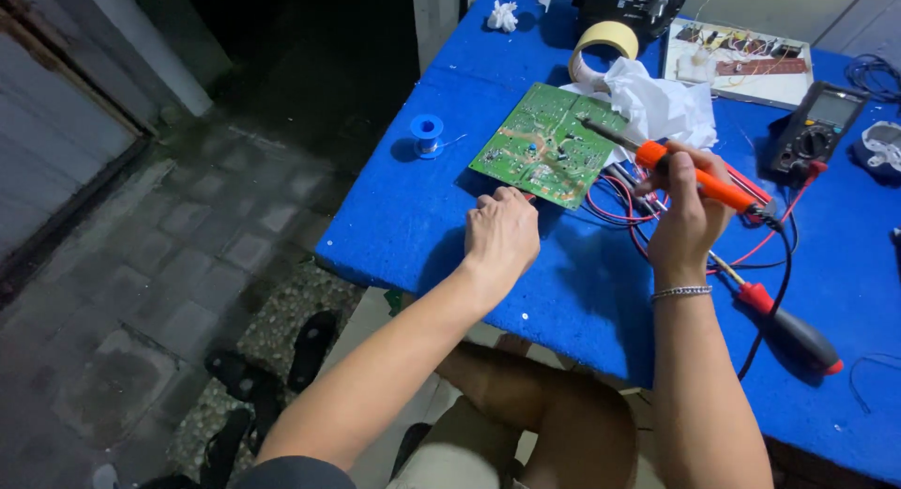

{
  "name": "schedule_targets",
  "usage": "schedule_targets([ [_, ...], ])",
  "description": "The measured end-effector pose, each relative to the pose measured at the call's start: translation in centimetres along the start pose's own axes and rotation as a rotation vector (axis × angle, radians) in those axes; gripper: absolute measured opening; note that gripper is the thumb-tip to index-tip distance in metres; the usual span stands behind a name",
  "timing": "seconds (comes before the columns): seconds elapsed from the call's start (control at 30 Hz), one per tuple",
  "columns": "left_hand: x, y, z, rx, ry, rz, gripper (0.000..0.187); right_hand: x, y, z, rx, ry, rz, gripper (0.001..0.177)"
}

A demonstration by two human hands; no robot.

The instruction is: Soldering components onto a circuit board using a soldering iron and solder wire at a workbench.

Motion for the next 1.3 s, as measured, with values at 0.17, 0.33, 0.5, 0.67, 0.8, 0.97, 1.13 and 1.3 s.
schedule_targets([
  [0.17,-0.6,-0.8,0.9,0.092,-0.078,0.01,0.029,0.8,-4.7,2.7,0.083,-0.278,-0.144,0.027],
  [0.33,0.1,-0.2,1.3,0.157,-0.068,0.004,0.024,3.0,-9.6,5.1,0.248,-0.407,-0.333,0.023],
  [0.5,0.4,-0.8,1.5,0.164,-0.041,0.009,0.024,3.1,-10.1,3.4,0.208,-0.383,-0.342,0.02],
  [0.67,0.5,-0.7,2.7,0.214,-0.003,-0.008,0.022,2.0,-7.0,0.7,0.122,-0.324,-0.352,0.018],
  [0.8,0.6,-0.6,3.0,0.24,-0.029,-0.034,0.02,2.0,-8.3,1.6,0.091,-0.283,-0.342,0.02],
  [0.97,0.6,-0.6,2.6,0.244,-0.038,-0.04,0.019,2.1,-9.2,2.2,0.064,-0.243,-0.336,0.02],
  [1.13,0.7,-0.6,2.4,0.233,-0.047,-0.048,0.02,2.4,-8.0,2.1,0.097,-0.135,-0.326,0.018],
  [1.3,0.7,-0.6,2.2,0.259,-0.064,-0.054,0.019,2.7,-7.9,2.7,0.094,-0.038,-0.346,0.014],
])
Point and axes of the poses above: each hand's wrist, its own x-axis towards the middle knuckle, its own z-axis out of the back of the hand, y = z × x, the point moved 4 cm from there along x, towards the middle knuckle, and after that the axes turned 8 degrees about y, right-handed, at the moved point
